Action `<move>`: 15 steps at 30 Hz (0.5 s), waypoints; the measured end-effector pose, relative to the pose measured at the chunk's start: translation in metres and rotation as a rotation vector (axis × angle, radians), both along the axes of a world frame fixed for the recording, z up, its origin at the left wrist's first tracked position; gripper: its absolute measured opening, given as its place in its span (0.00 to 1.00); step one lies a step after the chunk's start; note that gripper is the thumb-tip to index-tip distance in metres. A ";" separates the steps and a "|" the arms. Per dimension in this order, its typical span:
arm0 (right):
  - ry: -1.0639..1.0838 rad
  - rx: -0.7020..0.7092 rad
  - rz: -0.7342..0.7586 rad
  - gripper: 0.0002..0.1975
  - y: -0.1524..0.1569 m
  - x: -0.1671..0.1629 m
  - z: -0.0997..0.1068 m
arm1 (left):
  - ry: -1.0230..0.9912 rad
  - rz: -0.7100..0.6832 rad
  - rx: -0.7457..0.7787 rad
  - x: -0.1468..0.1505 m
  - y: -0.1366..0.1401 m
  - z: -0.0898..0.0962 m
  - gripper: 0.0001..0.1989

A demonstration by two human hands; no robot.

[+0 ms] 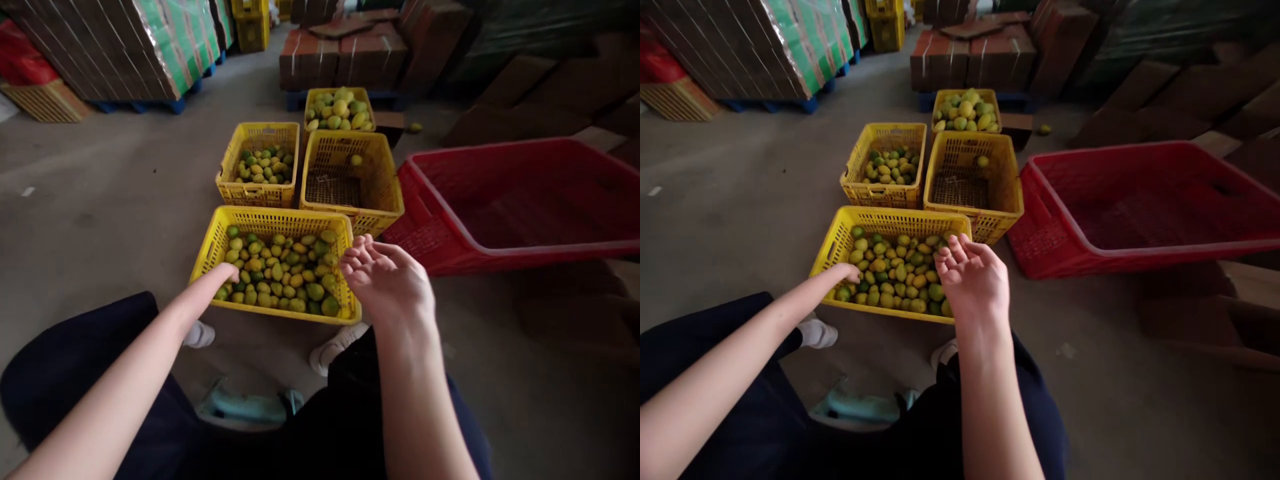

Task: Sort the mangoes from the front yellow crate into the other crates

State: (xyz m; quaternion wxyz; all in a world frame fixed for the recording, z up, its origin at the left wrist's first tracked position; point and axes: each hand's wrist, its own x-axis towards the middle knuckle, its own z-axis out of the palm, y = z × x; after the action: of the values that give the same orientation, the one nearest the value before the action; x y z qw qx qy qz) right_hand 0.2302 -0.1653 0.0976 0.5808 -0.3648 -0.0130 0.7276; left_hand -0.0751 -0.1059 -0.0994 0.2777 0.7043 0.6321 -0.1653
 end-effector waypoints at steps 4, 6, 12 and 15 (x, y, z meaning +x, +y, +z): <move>-0.055 0.104 0.000 0.06 -0.002 0.011 -0.001 | 0.092 -0.027 0.012 -0.001 -0.001 -0.036 0.17; -0.082 0.138 0.015 0.05 0.000 0.015 -0.004 | 0.075 -0.072 0.056 0.016 0.006 -0.050 0.22; -0.147 0.141 0.036 0.04 0.004 0.016 -0.016 | 0.003 -0.190 0.033 0.086 0.016 -0.093 0.29; -0.185 0.117 0.039 0.03 0.001 0.015 -0.011 | -0.005 -0.162 0.008 0.104 0.015 -0.104 0.29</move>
State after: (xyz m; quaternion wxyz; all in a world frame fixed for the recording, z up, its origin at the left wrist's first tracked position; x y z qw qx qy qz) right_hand 0.2452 -0.1641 0.0867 0.5833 -0.3956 -0.1161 0.6998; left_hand 0.0284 -0.0909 -0.2037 0.2621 0.7548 0.5728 -0.1828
